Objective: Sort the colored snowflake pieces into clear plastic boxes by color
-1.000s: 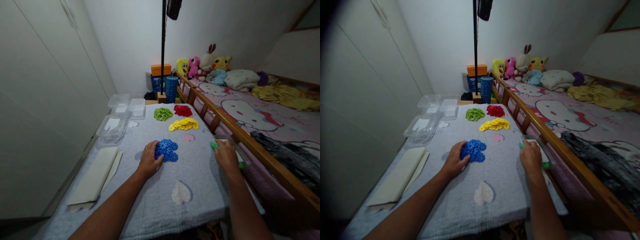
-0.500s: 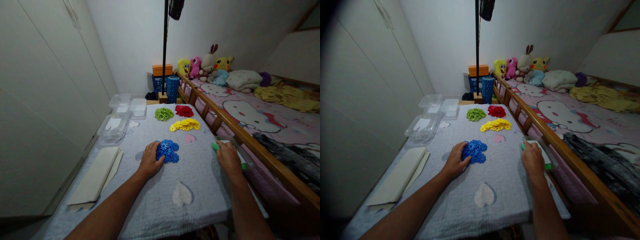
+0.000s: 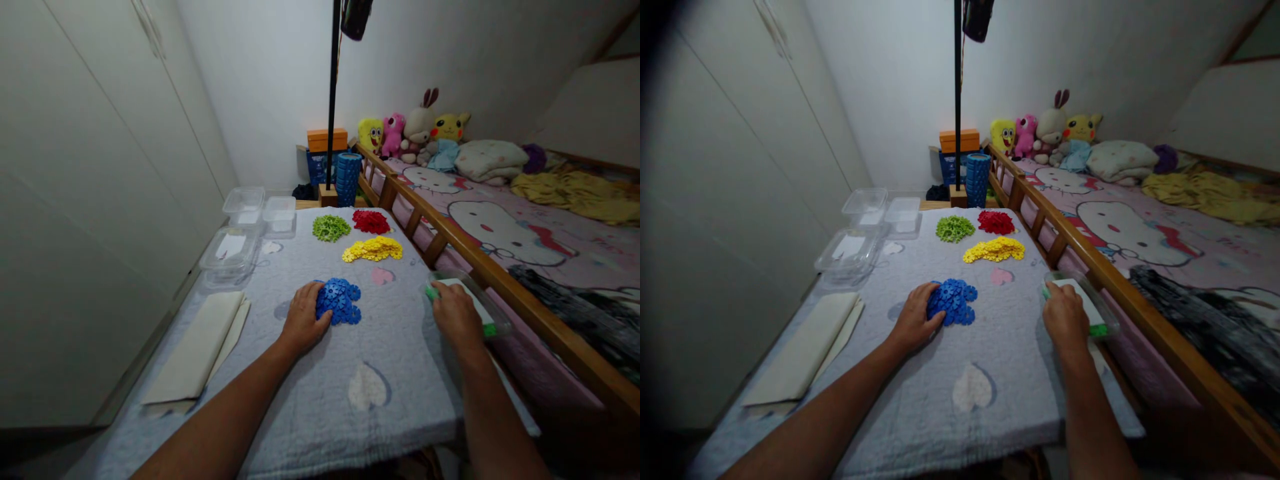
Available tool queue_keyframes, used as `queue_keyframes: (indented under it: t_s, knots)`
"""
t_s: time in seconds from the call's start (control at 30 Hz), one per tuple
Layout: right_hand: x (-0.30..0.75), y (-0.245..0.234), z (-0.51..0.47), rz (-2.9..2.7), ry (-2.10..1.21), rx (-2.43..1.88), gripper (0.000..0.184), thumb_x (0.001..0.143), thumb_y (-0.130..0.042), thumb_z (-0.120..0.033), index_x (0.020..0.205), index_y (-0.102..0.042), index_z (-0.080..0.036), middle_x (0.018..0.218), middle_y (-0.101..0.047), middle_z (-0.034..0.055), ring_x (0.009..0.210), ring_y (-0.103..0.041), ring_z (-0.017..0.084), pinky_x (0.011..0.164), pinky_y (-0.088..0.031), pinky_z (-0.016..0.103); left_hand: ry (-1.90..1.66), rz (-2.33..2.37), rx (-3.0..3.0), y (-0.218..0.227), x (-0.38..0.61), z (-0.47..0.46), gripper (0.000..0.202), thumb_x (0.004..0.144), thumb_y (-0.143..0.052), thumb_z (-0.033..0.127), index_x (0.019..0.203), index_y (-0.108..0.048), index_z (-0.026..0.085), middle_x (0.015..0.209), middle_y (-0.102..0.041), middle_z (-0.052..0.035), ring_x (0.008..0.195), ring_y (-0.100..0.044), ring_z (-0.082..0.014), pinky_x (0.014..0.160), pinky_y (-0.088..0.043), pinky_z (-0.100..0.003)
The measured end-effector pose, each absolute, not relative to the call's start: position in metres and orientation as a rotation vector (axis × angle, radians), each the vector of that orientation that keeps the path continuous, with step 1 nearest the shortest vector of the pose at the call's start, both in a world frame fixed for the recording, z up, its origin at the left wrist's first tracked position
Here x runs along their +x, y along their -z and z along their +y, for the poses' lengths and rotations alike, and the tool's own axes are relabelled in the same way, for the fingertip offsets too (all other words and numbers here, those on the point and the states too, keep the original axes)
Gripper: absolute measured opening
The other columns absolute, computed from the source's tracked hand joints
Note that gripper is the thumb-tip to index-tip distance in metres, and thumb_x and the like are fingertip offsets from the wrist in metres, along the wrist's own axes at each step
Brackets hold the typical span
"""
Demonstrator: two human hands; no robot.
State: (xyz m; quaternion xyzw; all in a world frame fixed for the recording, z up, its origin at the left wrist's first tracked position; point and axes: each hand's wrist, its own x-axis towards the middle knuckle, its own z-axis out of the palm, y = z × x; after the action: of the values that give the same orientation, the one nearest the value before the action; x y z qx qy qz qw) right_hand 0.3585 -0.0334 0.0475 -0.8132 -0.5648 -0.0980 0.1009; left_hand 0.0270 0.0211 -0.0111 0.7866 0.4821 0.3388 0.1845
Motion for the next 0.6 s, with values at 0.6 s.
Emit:
queue_keyframes:
  t_s: [0.6]
  knots:
    - [0.370, -0.044, -0.033, -1.676, 0.296, -2.366, 0.043, 0.092, -0.045, -0.013, 0.130, -0.065, -0.014, 0.104, -0.063, 0.0124, 0.096, -0.060, 0.024, 0.082, -0.044, 0.032, -0.941, 1.357, 2.269, 0.016, 0.026, 0.023, 0.055, 0.081, -0.064, 0.027, 0.134, -0.051, 0.018, 0.137, -0.055, -0.0138, 0.128, -0.049, -0.0305, 0.113, -0.038, -0.051]
